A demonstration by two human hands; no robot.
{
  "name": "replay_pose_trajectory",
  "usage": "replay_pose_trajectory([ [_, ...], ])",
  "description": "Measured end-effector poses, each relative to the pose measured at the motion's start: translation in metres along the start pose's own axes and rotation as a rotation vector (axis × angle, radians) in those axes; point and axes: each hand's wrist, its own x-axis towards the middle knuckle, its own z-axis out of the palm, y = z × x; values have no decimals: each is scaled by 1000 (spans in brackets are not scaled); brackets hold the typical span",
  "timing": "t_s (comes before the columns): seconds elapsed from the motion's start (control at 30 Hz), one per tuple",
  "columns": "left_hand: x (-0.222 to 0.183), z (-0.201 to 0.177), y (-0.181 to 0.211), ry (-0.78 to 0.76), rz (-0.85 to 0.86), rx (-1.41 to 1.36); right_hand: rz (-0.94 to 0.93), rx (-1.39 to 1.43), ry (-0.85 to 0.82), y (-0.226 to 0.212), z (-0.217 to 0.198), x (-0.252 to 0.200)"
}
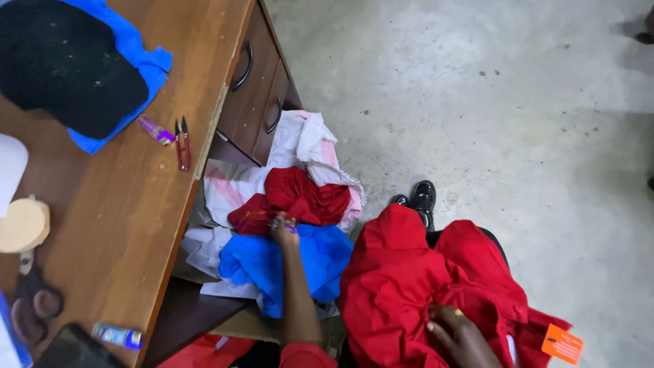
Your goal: Removing loose threads from an embroidered logo on a red polo shirt using a small tool
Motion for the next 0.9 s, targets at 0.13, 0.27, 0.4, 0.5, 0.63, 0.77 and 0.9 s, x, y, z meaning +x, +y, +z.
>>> replay_pose_trajectory([
  [0.13,-41,-9,67,-241,45,-204,-133,79,92,-35,-18,-29],
  [0.27,-215,39,141,-559,45,-227,-371,64,74,-57,-18,-40],
  [0.4,-348,-46,79,-1452,481,596,-383,10,113,-91,-2,-70],
  [0.5,-599,69,170,-1905,-838,448,-376,211,152,8,28,-47],
  [0.63,-644,55,150,-2507,-173,610,-372,621,217,164,29,-33],
  [0.77,-634,48,160,-2110,-73,713,-194,1166,183,60,-18,-120],
  [0.9,-602,41,167,-1554,398,907,-394,1156,-38,29,-9,-220],
])
